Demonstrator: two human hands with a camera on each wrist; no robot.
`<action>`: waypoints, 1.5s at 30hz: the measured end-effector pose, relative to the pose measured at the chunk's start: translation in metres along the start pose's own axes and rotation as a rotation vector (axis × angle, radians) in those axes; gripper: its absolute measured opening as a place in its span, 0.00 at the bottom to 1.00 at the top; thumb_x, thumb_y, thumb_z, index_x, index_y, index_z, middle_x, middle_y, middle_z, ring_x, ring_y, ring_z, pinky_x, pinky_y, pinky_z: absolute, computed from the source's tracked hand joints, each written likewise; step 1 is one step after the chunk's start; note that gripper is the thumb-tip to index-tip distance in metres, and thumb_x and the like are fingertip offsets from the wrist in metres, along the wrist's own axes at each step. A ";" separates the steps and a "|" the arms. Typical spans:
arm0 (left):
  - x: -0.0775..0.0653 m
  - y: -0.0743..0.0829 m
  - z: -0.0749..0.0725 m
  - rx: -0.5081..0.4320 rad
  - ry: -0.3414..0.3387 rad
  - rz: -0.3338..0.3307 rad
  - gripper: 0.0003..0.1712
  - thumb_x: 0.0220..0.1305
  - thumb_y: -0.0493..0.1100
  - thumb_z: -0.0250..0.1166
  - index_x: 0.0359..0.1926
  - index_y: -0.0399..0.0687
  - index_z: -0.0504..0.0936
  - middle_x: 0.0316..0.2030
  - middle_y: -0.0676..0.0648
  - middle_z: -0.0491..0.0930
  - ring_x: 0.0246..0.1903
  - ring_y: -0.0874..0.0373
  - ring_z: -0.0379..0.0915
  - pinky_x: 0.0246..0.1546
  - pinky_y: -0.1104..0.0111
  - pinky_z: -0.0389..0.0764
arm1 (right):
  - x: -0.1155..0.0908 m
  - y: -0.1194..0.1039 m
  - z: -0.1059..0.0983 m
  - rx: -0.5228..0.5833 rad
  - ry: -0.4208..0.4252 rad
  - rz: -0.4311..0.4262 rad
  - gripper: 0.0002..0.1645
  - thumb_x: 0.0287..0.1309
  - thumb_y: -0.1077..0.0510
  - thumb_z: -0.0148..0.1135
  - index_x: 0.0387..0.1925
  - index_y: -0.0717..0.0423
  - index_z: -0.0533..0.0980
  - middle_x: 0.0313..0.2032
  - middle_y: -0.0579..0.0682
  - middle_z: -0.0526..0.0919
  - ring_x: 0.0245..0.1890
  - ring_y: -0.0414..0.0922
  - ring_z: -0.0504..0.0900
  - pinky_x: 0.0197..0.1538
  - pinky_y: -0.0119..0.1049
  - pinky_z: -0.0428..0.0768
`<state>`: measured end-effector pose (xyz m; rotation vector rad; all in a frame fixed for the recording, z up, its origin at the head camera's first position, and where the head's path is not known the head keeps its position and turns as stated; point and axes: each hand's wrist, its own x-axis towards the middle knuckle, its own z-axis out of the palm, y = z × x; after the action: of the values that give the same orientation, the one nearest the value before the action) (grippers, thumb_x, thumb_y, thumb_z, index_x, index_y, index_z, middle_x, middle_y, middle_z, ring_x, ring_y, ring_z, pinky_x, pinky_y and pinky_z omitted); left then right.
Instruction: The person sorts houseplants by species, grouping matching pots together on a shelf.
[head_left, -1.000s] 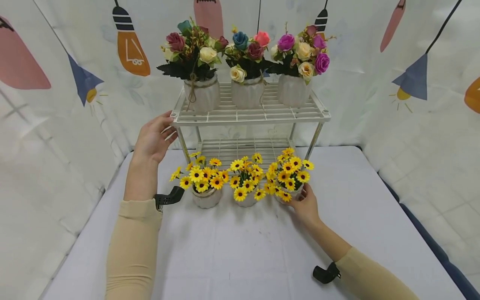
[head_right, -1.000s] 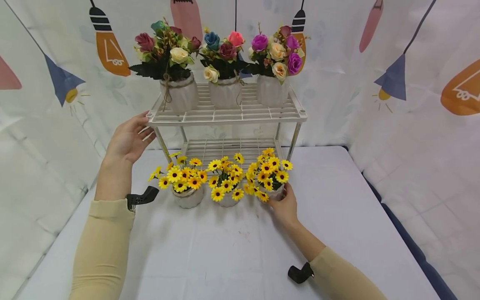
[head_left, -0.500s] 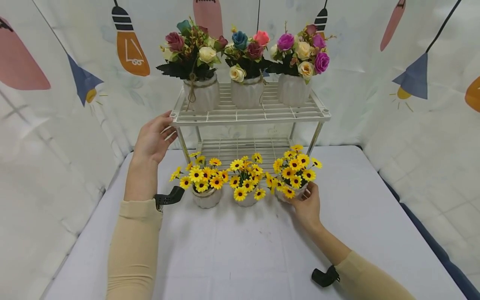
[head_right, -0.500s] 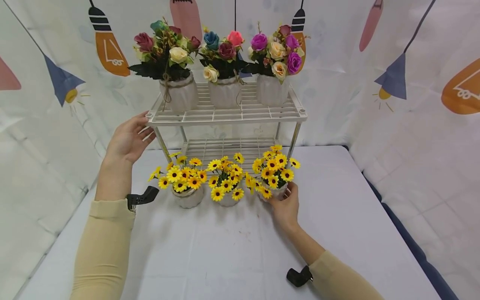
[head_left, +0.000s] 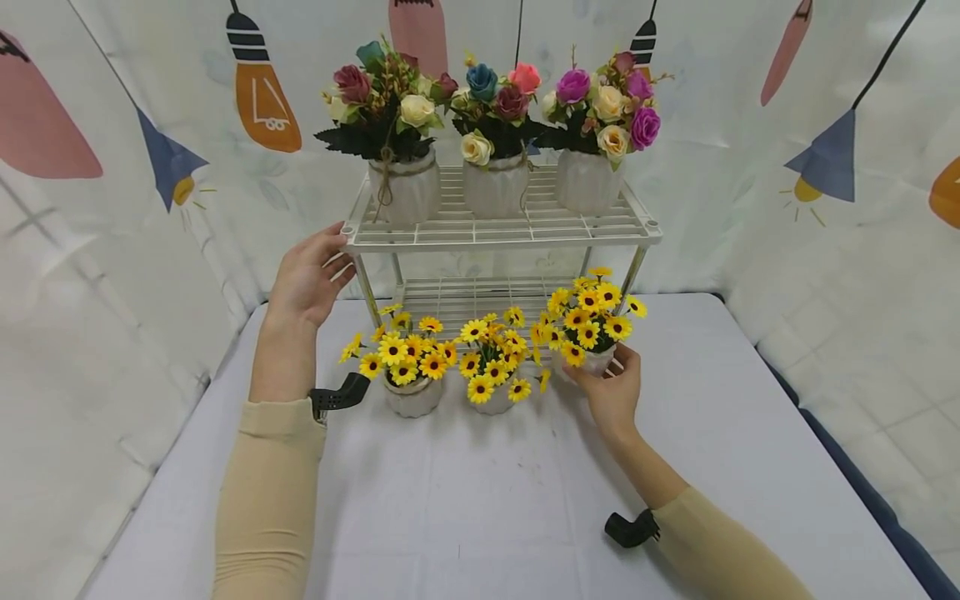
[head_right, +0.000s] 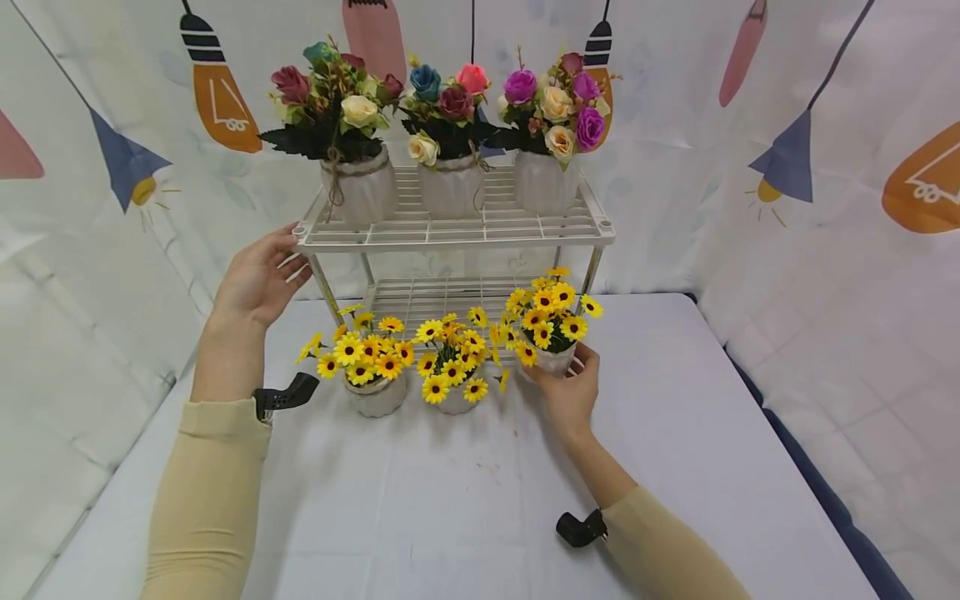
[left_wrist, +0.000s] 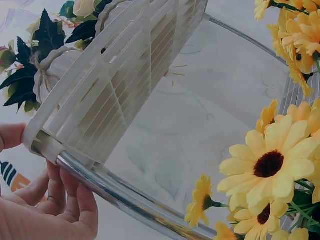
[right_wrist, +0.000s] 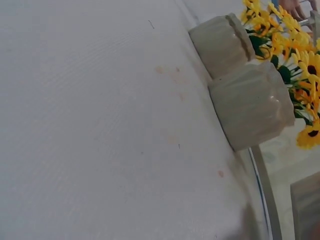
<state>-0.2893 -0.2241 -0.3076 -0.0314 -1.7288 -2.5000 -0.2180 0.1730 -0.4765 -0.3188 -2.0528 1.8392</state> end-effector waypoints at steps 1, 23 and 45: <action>0.000 0.000 0.000 -0.002 0.000 0.001 0.26 0.75 0.43 0.62 0.69 0.39 0.72 0.57 0.45 0.72 0.47 0.55 0.70 0.53 0.65 0.68 | 0.001 -0.001 0.002 0.002 0.012 -0.004 0.55 0.48 0.57 0.84 0.70 0.61 0.59 0.64 0.56 0.67 0.59 0.53 0.69 0.56 0.42 0.72; -0.001 -0.004 -0.001 -0.008 -0.006 0.000 0.26 0.75 0.43 0.62 0.69 0.40 0.72 0.63 0.42 0.68 0.47 0.56 0.69 0.53 0.66 0.68 | 0.035 0.017 0.071 0.011 0.314 -0.086 0.53 0.43 0.54 0.87 0.65 0.63 0.64 0.57 0.60 0.69 0.58 0.53 0.70 0.61 0.46 0.70; 0.000 -0.004 0.000 -0.033 -0.017 0.002 0.29 0.75 0.43 0.62 0.71 0.38 0.69 0.61 0.44 0.69 0.47 0.56 0.68 0.53 0.66 0.67 | 0.033 0.020 0.067 -0.029 0.320 -0.101 0.50 0.49 0.53 0.83 0.68 0.61 0.64 0.63 0.57 0.70 0.62 0.52 0.69 0.65 0.43 0.67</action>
<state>-0.2901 -0.2232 -0.3114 -0.0569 -1.6924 -2.5345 -0.2775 0.1282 -0.4982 -0.4746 -1.8417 1.5847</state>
